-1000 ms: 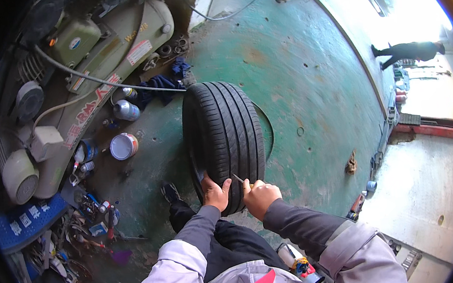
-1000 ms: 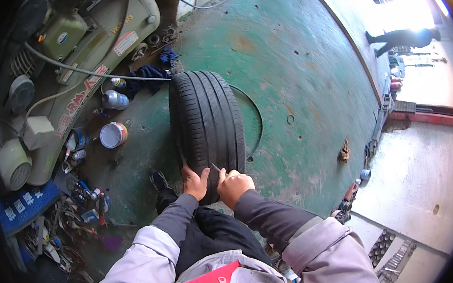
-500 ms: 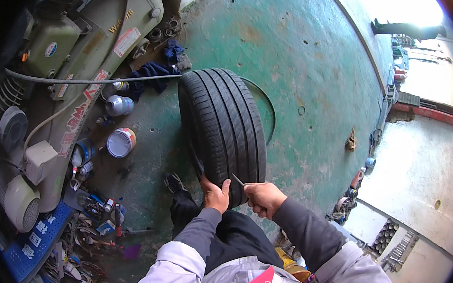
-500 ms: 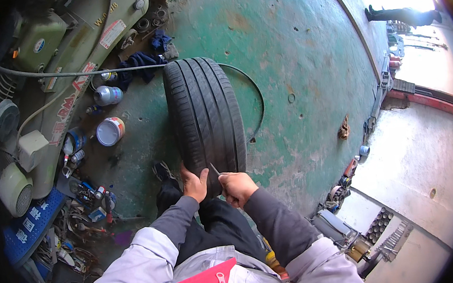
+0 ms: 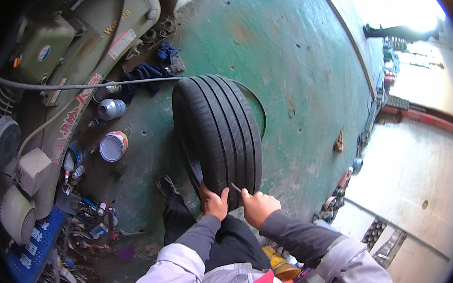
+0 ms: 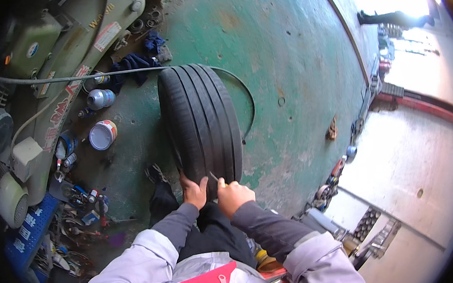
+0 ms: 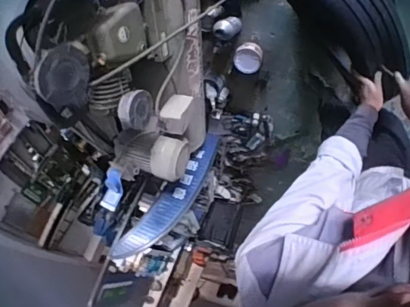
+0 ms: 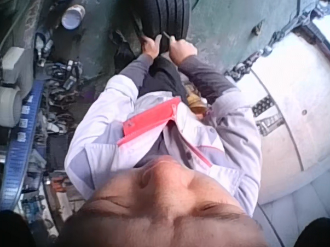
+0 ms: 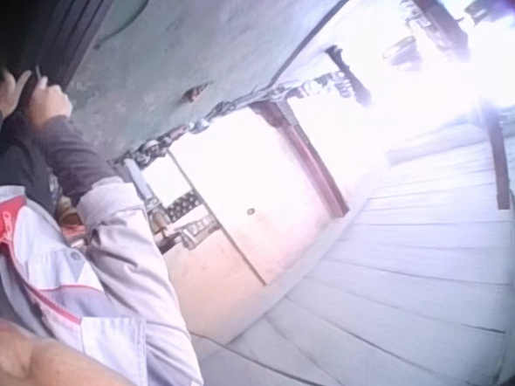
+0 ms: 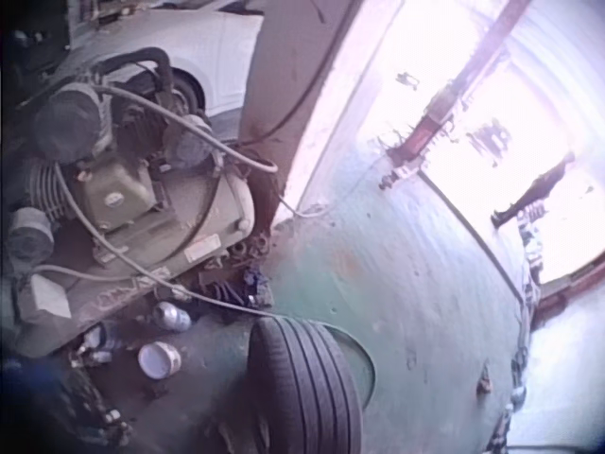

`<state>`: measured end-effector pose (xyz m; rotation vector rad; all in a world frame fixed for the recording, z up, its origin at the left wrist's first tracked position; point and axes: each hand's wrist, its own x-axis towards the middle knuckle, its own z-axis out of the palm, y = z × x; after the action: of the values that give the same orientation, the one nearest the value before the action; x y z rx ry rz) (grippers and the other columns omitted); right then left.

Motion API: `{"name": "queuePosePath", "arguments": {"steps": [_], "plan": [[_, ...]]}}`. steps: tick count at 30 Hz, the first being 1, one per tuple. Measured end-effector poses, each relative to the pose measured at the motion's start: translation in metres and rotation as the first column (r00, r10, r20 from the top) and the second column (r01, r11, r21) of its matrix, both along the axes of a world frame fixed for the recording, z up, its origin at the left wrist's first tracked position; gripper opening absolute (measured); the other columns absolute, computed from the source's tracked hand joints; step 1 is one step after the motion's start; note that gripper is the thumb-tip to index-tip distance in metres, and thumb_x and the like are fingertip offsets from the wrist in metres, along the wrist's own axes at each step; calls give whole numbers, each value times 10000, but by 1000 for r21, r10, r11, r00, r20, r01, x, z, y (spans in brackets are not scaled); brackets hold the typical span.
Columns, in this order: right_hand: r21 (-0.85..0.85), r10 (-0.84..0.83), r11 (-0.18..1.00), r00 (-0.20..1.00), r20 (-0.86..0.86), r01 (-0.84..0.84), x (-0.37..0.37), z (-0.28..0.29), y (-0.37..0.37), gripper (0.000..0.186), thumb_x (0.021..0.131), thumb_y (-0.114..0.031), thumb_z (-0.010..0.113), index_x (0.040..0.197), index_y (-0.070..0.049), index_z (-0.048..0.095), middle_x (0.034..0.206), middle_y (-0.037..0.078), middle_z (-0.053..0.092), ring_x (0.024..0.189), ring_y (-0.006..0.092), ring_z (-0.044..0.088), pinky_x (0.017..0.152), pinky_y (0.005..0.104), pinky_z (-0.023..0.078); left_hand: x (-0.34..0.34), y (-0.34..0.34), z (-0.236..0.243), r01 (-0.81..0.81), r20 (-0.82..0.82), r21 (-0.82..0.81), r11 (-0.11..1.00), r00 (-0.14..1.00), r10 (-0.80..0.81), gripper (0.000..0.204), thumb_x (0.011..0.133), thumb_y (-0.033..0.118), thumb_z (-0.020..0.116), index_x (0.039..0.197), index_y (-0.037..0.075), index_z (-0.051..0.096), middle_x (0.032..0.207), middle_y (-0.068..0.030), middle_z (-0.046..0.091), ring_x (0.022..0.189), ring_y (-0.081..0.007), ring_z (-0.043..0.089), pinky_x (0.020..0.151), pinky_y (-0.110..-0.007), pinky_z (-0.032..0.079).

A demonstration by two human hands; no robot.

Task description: The person inspects a car tire, inflates it with an air hose, then uses a screwdriver and pliers to remove a nail from the tread. The tire is rotated and re-inflated after the nail is removed.

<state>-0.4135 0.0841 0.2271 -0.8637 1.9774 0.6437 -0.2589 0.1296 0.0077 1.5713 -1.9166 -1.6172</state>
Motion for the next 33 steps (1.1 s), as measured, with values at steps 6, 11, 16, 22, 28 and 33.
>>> {"name": "queuePosePath", "arguments": {"steps": [6, 11, 16, 22, 28, 33], "plan": [[10, -282, 959, 958, 49, 282, 6, -6, 17, 448, 1028, -242, 586, 1445, -100, 665, 957, 279, 770, 986, 480, 774, 872, 575, 620, -4, 3, 4, -24, -22, 155, 988, 999, 28, 1031, 913, 308, 867, 1638, -46, 225, 1572, -338, 413, 1421, -520, 458, 1217, -529, 379], [-34, -903, 326, 322, 285, 945, 6, -31, 40, 326, 1072, -340, 610, 1309, -148, 727, 757, 135, 689, 619, 277, 661, 508, 424, 483, -2, -8, 2, -14, -88, 54, 998, 996, 18, 1019, 920, 308, 859, 1639, -40, 227, 1553, -331, 432, 1416, -519, 460, 1212, -540, 379], [489, -739, -534, -662, 127, 690, -16, -32, 46, 276, 1108, -415, 589, 931, -204, 574, 708, -7, 558, 480, 99, 389, 389, 265, 245, -8, -21, 3, -23, 14, 103, 994, 1000, 22, 988, 939, 347, 840, 1621, -60, 252, 1541, -338, 452, 1411, -509, 476, 1212, -520, 382], [-292, -461, 815, 866, 194, 500, -25, -21, 16, 364, 1045, -311, 615, 1292, -99, 777, 895, 226, 765, 736, 411, 734, 665, 502, 585, -24, -13, -3, 16, 7, 113, 993, 1000, -16, 988, 962, 375, 816, 1625, -69, 234, 1578, -331, 409, 1453, -499, 437, 1236, -512, 355], [8, -235, 972, 966, 106, 235, -11, -31, 32, 337, 1025, -281, 548, 1157, -63, 768, 1113, 286, 776, 1077, 454, 763, 921, 573, 609, 5, 5, -10, -34, -43, 111, 993, 998, 39, 1026, 951, 346, 830, 1645, -67, 197, 1580, -331, 405, 1466, -498, 427, 1252, -514, 338], [93, -830, 241, 156, 535, 966, 13, -44, 57, 250, 1079, -351, 606, 1025, -125, 700, 700, 69, 575, 519, 214, 516, 460, 393, 369, 11, -19, -5, 91, 130, 231, 969, 984, -123, 1094, 986, 494, 759, 1676, -71, 124, 1696, -369, 275, 1563, -494, 336, 1278, -502, 320]]}}
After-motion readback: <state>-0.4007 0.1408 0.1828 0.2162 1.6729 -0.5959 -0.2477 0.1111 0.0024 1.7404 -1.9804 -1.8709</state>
